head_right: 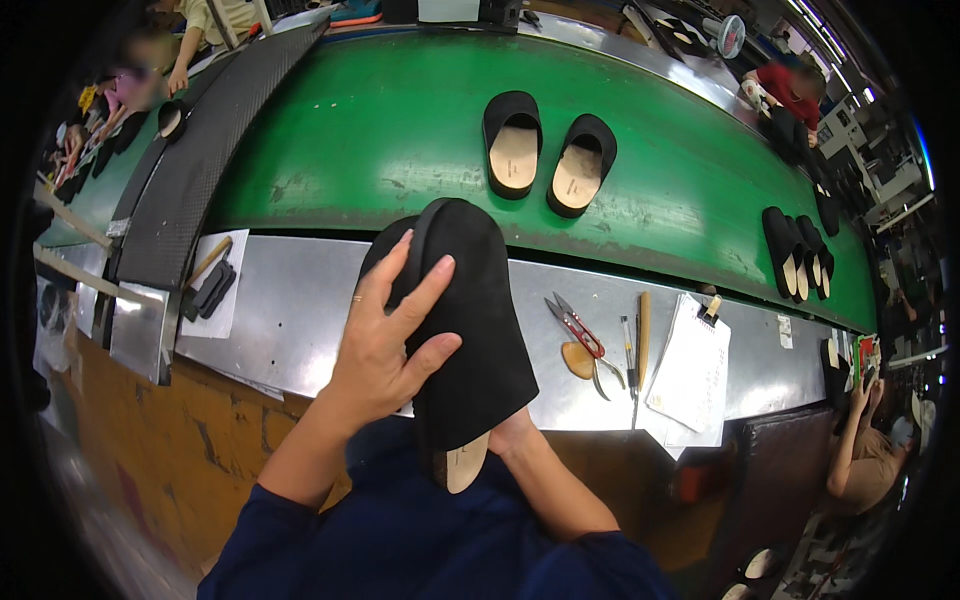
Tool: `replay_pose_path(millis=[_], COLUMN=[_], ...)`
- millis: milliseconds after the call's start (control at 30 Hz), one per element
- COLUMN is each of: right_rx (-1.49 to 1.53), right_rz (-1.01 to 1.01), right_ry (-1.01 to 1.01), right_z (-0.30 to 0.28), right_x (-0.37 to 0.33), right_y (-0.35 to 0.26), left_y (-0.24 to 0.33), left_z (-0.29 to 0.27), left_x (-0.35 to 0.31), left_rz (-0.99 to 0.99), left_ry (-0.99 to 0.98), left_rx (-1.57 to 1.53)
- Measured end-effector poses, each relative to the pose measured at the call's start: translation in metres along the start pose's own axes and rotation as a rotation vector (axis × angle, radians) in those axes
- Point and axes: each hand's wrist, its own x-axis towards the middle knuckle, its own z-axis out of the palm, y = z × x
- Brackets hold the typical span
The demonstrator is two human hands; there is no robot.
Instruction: The person trims excess material from the edges of black slip-on shoes using a red utility knife. They pick up each shoe, cut along the perimeter, inspect the result, and place the finished pair on a green conveyor belt. The process is repeated for multiple pairs.
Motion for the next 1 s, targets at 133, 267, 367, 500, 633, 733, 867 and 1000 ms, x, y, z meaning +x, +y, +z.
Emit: replay_pose_path(millis=[133,267,367,500,633,733,867,1000], right_rx=[-0.064,-0.014,0.055,0.018,-0.044,0.027,0.198,0.123], right_rz=[-0.070,-0.061,-0.051,-0.028,-0.033,0.008,0.077,0.114], right_ry=[0.076,0.058,0.040,0.125,0.137,0.154,0.098,0.248], right_z=[0.008,-0.009,-0.020,-0.014,-0.011,-0.022,-0.043,-0.044], right_x=[-0.003,-0.012,-0.015,-0.015,-0.015,-0.020,-0.028,-0.028], right_y=[0.001,0.004,0.011,0.012,0.010,0.012,0.016,0.019], left_y=[0.004,-0.003,-0.001,-0.003,0.006,0.001,0.003,0.000], left_z=[0.018,0.028,0.029,0.034,0.032,0.039,0.043,0.047], left_x=[-0.010,-0.016,-0.016,-0.020,-0.016,-0.016,-0.011,0.014], left_rz=[-0.045,0.031,0.017,-0.025,-0.288,-0.254,-0.340,-0.485], left_ry=[0.032,0.018,0.008,-0.004,-0.020,-0.051,-0.027,0.019], left_rx=[-0.288,-0.427,-0.473,-0.510,-0.637,-0.549,-0.589,-0.941])
